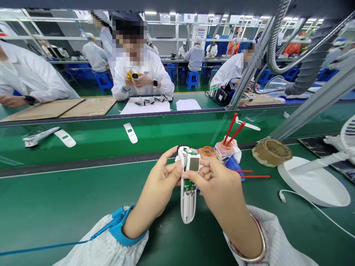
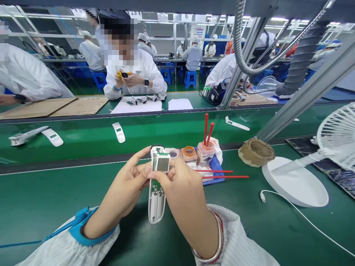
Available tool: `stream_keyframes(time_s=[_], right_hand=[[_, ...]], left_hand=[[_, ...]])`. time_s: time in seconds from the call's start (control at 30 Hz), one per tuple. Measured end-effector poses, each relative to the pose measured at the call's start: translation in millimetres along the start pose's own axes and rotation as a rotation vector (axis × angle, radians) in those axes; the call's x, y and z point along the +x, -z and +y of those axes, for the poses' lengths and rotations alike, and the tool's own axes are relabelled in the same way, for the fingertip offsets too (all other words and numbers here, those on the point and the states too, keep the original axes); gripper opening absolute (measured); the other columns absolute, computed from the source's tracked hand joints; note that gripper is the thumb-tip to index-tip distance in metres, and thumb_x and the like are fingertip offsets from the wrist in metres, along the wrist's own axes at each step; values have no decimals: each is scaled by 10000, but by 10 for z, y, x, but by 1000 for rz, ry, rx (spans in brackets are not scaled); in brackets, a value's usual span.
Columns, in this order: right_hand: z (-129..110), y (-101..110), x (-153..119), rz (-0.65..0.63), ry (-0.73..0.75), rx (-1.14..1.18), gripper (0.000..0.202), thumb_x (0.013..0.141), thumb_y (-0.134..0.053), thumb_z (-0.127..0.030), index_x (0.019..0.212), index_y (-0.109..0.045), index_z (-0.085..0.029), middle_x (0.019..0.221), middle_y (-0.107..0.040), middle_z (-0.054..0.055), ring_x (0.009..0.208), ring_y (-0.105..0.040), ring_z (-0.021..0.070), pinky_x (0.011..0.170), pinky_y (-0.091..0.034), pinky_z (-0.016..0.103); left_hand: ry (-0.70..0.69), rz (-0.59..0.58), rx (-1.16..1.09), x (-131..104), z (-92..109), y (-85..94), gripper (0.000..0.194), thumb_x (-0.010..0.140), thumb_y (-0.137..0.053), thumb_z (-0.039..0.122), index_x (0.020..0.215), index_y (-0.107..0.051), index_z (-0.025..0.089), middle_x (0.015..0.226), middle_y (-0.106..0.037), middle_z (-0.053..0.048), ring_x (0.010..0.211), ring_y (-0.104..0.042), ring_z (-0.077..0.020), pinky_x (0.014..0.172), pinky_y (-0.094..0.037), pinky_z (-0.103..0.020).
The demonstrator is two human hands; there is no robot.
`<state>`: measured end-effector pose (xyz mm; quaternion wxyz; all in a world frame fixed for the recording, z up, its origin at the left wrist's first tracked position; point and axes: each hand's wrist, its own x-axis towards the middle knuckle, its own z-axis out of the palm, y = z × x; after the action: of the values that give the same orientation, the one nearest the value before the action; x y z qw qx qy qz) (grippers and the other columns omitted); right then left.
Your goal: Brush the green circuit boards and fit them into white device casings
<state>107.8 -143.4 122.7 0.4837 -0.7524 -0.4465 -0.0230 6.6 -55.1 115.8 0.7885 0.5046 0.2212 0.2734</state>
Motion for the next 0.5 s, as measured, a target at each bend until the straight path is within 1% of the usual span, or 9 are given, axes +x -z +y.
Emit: stream_keyframes(time_s=[0.1, 0.2, 0.27, 0.37, 0.5], right_hand=[[27, -38, -5, 35, 59, -45, 308, 698, -758, -283, 667, -465, -193, 453, -429, -107, 381, -413, 81, 382, -325, 188], [55, -91, -24, 10, 72, -71, 309, 740, -709, -360, 691, -455, -191, 461, -404, -98, 384, -396, 92, 389, -317, 204], [71, -135, -49, -4, 74, -94, 295, 767, -672, -383, 718, -457, -188, 470, -401, -91, 387, -400, 101, 392, -308, 215], [83, -193, -101, -22, 91, -113, 239, 798, -617, -334, 749, -431, -192, 496, -412, -81, 397, -416, 110, 393, -292, 216], [69, -192, -166, -53, 105, -95, 270, 766, -633, -257, 720, -372, -208, 514, -423, -78, 416, -427, 111, 400, -284, 206]], left_hand=[[44, 11, -11, -17, 5, -11, 509, 831, -589, 273, 1288, -372, 215, 804, -693, -34, 715, -633, -124, 647, -484, -209], [60, 30, -25, -8, 1, -9, 465, 833, -580, 323, 1243, -395, 208, 678, -646, 9, 648, -611, -110, 610, -471, -199], [54, 7, -24, 13, -3, 1, 476, 805, -613, 342, 1203, -398, 193, 631, -625, 21, 607, -600, -106, 582, -460, -192], [51, -42, 15, 37, 7, 22, 504, 756, -679, 268, 1150, -376, 186, 652, -646, 10, 605, -616, -120, 595, -479, -215], [22, -41, 45, 16, 50, 37, 459, 757, -670, 179, 1084, -350, 210, 742, -674, -7, 598, -626, -118, 574, -498, -223]])
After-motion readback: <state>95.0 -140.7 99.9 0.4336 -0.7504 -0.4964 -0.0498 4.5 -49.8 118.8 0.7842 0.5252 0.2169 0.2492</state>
